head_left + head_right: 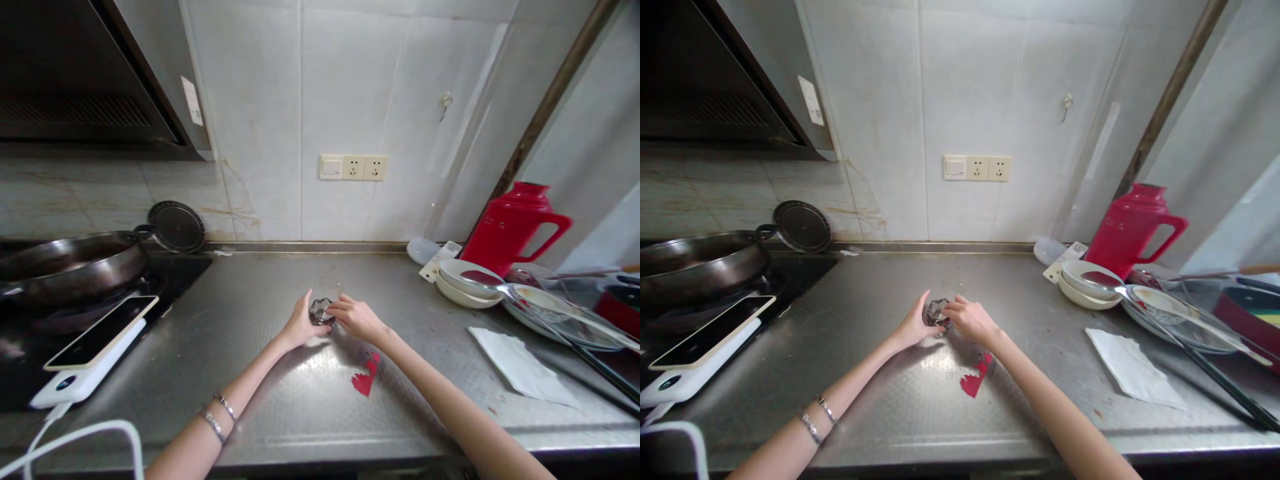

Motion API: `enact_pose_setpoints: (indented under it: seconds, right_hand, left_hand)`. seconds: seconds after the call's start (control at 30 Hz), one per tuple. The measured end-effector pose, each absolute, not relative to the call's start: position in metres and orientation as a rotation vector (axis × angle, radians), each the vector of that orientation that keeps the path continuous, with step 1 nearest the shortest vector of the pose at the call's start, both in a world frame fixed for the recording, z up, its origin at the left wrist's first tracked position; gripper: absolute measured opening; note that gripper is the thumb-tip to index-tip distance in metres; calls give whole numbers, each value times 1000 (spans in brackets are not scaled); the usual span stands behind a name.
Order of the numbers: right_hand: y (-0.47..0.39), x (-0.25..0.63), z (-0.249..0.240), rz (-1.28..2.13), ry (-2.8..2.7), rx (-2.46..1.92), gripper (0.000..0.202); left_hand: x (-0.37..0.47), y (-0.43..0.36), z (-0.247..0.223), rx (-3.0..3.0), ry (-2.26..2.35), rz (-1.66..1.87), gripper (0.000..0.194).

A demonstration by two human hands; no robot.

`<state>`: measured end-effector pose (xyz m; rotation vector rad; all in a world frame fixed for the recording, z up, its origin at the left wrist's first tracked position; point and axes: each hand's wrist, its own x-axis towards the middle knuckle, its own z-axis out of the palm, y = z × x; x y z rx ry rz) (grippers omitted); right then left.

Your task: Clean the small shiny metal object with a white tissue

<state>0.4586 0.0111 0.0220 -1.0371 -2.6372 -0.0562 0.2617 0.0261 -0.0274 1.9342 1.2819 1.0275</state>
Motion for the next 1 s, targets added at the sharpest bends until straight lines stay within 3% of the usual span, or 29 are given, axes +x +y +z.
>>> enact_pose_setpoints:
  seconds: [0.23, 0.5, 0.73, 0.87, 1.0]
  right_hand:
    - [17, 463, 39, 22, -2873, -1059, 42]
    - [30, 458, 43, 167, -2967, -1132, 56]
    - [42, 457, 37, 383, -2984, -937, 61]
    - [47, 451, 42, 236, -3054, -921, 65]
    - [48, 444, 47, -48, -3080, -991, 56]
  left_hand:
    - [268, 30, -34, 1918, 1237, 948, 110]
    - [266, 26, -26, 1937, 1235, 932, 90]
    - [266, 26, -25, 1946, 1216, 960, 77]
    - [265, 25, -23, 1956, 1210, 969, 74]
    - [264, 25, -21, 1974, 1176, 970, 69]
